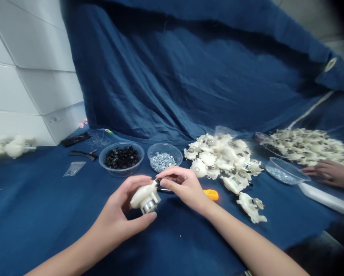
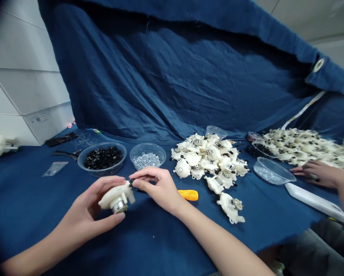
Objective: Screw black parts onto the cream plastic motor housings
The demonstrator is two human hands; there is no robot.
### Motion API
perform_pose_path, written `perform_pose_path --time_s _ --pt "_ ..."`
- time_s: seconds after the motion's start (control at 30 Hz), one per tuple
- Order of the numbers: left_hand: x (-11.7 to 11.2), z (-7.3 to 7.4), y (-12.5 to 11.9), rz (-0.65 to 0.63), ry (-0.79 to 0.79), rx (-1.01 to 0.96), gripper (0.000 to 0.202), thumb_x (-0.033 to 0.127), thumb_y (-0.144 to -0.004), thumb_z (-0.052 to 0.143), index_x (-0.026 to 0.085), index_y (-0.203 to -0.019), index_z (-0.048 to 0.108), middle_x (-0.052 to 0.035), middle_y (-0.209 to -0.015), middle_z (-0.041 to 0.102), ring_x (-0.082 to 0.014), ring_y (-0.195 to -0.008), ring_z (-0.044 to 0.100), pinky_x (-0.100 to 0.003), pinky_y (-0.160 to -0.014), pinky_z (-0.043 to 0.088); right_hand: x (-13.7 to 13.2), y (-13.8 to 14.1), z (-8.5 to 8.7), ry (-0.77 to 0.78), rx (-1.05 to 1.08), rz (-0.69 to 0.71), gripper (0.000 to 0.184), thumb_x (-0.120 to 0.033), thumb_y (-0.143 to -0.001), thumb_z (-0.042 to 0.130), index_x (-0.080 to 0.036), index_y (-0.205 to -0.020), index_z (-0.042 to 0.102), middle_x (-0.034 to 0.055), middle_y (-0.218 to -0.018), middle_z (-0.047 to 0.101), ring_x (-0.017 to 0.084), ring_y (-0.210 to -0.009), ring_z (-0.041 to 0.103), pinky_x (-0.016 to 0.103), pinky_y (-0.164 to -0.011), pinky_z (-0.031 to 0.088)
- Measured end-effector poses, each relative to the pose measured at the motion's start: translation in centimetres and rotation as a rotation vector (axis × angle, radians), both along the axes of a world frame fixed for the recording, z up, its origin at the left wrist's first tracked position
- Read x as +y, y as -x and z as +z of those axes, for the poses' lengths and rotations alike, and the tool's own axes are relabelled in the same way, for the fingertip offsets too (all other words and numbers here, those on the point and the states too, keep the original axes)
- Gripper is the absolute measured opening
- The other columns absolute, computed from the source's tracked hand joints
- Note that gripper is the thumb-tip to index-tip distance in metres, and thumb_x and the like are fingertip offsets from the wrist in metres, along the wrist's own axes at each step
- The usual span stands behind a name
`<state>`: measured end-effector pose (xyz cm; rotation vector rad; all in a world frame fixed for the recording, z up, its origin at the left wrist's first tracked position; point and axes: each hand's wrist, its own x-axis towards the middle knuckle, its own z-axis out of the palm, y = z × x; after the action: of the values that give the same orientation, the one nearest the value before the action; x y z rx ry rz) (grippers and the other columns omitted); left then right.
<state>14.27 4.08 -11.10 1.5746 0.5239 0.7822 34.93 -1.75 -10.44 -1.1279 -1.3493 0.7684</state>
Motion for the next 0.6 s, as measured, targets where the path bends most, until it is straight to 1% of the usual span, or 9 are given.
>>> perform_pose_path --time_s 0.07,0.17,0.33,0.4,0.47,0.53,0.6 --pt "0.1 -0.1 0.0 0.006 -0.052 0.018 0.053 0.029 -0.071 0.087 0.028 -0.119 0.063 -0.0069 -0.120 0.068 -0.0251 -0.105 0.067 -0.030 -0.087 0.054 -0.1 0.0 0.1 -0.049 -0.049 -0.011 0.014 -0.031 -0.086 0.078 -0.026 -0.099 0.080 0.0032 -0.096 0.073 0.017 -0.090 0.068 0.031 -0.080 0.055" --pt "0.1 -0.5 -0.1 0.007 -0.076 0.009 0.051 0.029 -0.070 0.088 0.027 -0.116 0.065 -0.0073 -0.119 0.069 -0.0262 -0.105 0.067 -0.031 -0.085 0.055 -0.2 0.2 0.2 -0.084 -0.090 -0.026 0.013 -0.031 -0.086 0.077 -0.027 -0.098 0.080 0.0037 -0.094 0.073 0.019 -0.088 0.067 0.032 -0.078 0.053" --pt "0.0 -1.1 -0.2 0.020 -0.077 -0.075 0.044 0.024 -0.070 0.087 0.025 -0.108 0.065 -0.0101 -0.130 0.066 -0.0297 -0.115 0.065 -0.040 -0.096 0.053 -0.3 0.3 0.1 -0.154 -0.130 -0.027 0.012 -0.028 -0.088 0.076 -0.028 -0.099 0.080 0.0043 -0.095 0.073 0.020 -0.090 0.067 0.035 -0.080 0.054" --pt "0.0 -1.1 -0.2 0.007 -0.080 -0.078 0.042 0.023 -0.071 0.086 0.026 -0.107 0.064 -0.0108 -0.132 0.065 -0.0299 -0.118 0.064 -0.041 -0.098 0.051 -0.4 0.4 0.1 -0.165 -0.152 -0.024 0.012 -0.027 -0.089 0.075 -0.028 -0.099 0.080 0.0043 -0.094 0.072 0.020 -0.089 0.066 0.035 -0.079 0.054" --pt "0.0 -1.1 -0.1 -0.016 -0.086 -0.066 0.041 0.023 -0.072 0.085 0.027 -0.107 0.062 -0.0104 -0.134 0.063 -0.0293 -0.119 0.063 -0.039 -0.097 0.051 -0.5 0.4 0.2 -0.166 -0.180 -0.024 0.012 -0.027 -0.090 0.074 -0.028 -0.100 0.080 0.0041 -0.092 0.072 0.020 -0.086 0.066 0.035 -0.077 0.053" --pt "0.1 -1.1 -0.1 -0.037 -0.100 -0.033 0.040 0.022 -0.074 0.083 0.028 -0.107 0.061 -0.0086 -0.132 0.064 -0.0270 -0.113 0.064 -0.037 -0.094 0.050 -0.6 0.4 0.2 -0.182 -0.224 -0.020 0.013 -0.026 -0.090 0.073 -0.028 -0.101 0.080 0.0036 -0.090 0.073 0.019 -0.085 0.066 0.034 -0.078 0.053" --pt "0.2 -1.1 -0.1 -0.048 -0.128 0.024 0.041 0.022 -0.074 0.081 0.029 -0.109 0.060 -0.0068 -0.122 0.067 -0.0239 -0.100 0.066 -0.034 -0.089 0.050 -0.6 0.4 0.2 -0.208 -0.266 -0.006 0.014 -0.024 -0.091 0.072 -0.028 -0.103 0.080 0.0029 -0.091 0.074 0.019 -0.085 0.067 0.034 -0.079 0.052"
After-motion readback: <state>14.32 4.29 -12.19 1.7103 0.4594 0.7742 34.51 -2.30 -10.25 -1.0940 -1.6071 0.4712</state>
